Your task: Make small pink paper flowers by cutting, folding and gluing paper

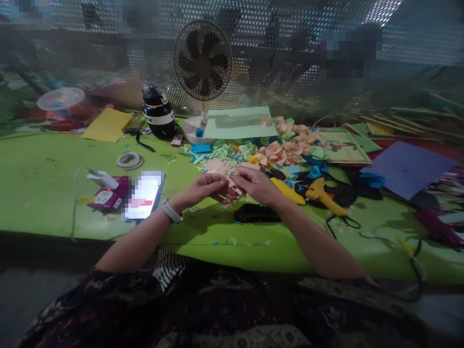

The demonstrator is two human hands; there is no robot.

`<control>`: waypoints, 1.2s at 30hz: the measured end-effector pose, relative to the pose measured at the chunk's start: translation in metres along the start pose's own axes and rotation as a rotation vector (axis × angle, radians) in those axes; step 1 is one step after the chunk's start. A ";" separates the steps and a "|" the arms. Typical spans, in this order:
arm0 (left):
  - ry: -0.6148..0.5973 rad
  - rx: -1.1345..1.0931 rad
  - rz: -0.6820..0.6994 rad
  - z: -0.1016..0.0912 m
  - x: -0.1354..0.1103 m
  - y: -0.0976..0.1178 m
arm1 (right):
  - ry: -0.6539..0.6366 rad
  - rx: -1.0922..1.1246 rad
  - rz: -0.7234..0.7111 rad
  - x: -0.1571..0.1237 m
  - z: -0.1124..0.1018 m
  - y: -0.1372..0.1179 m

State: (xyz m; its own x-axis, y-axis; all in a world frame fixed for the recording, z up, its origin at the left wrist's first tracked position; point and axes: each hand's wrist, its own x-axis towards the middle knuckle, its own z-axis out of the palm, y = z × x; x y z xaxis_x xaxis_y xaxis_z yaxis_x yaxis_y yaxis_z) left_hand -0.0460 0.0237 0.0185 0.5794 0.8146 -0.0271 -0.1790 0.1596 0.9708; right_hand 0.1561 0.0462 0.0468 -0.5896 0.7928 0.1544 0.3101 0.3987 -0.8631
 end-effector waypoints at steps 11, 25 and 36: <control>0.048 0.066 -0.007 -0.001 0.000 0.001 | 0.016 -0.029 -0.130 -0.002 0.003 -0.003; 0.142 0.184 0.005 0.001 0.001 0.004 | -0.008 0.029 -0.063 0.000 -0.003 -0.001; 0.245 0.160 0.064 -0.002 0.003 0.000 | 0.092 0.014 0.093 0.000 -0.037 0.000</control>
State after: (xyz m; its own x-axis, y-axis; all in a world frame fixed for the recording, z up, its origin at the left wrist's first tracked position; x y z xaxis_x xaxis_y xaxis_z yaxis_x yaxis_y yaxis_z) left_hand -0.0457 0.0270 0.0176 0.3584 0.9336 -0.0023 -0.0704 0.0295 0.9971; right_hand 0.1834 0.0628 0.0649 -0.4874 0.8653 0.1166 0.3493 0.3156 -0.8823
